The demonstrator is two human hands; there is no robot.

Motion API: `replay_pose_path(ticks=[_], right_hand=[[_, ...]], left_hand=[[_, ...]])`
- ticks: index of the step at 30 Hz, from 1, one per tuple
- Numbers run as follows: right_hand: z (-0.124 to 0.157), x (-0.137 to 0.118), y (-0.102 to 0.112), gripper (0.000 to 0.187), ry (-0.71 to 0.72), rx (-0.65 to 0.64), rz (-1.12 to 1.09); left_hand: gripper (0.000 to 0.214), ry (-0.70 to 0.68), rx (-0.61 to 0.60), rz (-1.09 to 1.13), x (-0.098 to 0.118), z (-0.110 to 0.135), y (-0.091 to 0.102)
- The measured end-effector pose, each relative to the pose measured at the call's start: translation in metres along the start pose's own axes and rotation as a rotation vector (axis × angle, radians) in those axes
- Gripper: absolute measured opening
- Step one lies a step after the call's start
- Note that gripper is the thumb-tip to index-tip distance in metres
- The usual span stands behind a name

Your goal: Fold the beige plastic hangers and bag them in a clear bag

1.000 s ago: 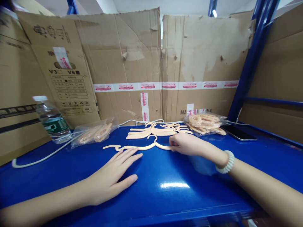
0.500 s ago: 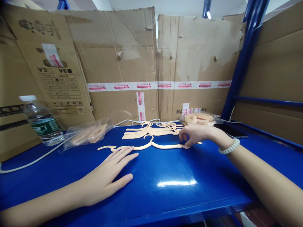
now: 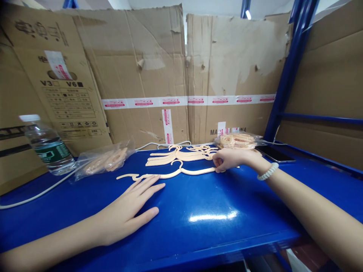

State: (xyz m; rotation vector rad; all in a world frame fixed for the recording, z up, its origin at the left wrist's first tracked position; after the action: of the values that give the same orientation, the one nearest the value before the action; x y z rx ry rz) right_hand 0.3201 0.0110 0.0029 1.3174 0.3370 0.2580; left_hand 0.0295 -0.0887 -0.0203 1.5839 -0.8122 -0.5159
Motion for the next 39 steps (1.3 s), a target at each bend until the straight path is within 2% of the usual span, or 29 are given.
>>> replay_pose_path(ticks=[12, 26, 39], right_hand=[[-0.002, 0.0009, -0.0011, 0.018, -0.019, 0.025, 0.012], [-0.0027, 0.0058, -0.0014, 0.02, 0.001, 0.036, -0.01], [-0.0002, 0.0057, 0.0006, 0.025, -0.008, 0.032, -0.011]], left_hand=[[0.056, 0.028, -0.034, 0.002, -0.0001, 0.0002, -0.0016], [0.05, -0.001, 0.051, 0.026, 0.0025, 0.0005, 0.0025], [0.049, -0.003, 0.044, 0.023, 0.0053, -0.0003, 0.0063]])
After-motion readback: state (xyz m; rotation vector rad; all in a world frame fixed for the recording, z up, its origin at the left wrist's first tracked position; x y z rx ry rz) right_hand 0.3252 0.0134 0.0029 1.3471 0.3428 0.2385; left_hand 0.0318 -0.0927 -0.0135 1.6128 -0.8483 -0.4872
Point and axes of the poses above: each hand's wrist, its own z-axis away from the middle knuckle, its own y-axis out of the back of the hand, x = y × z, the point moved 7 cm from there along -z, towards the middle knuckle, and after that the axes turned 4 degrees about -y, right-handed, at the moved point
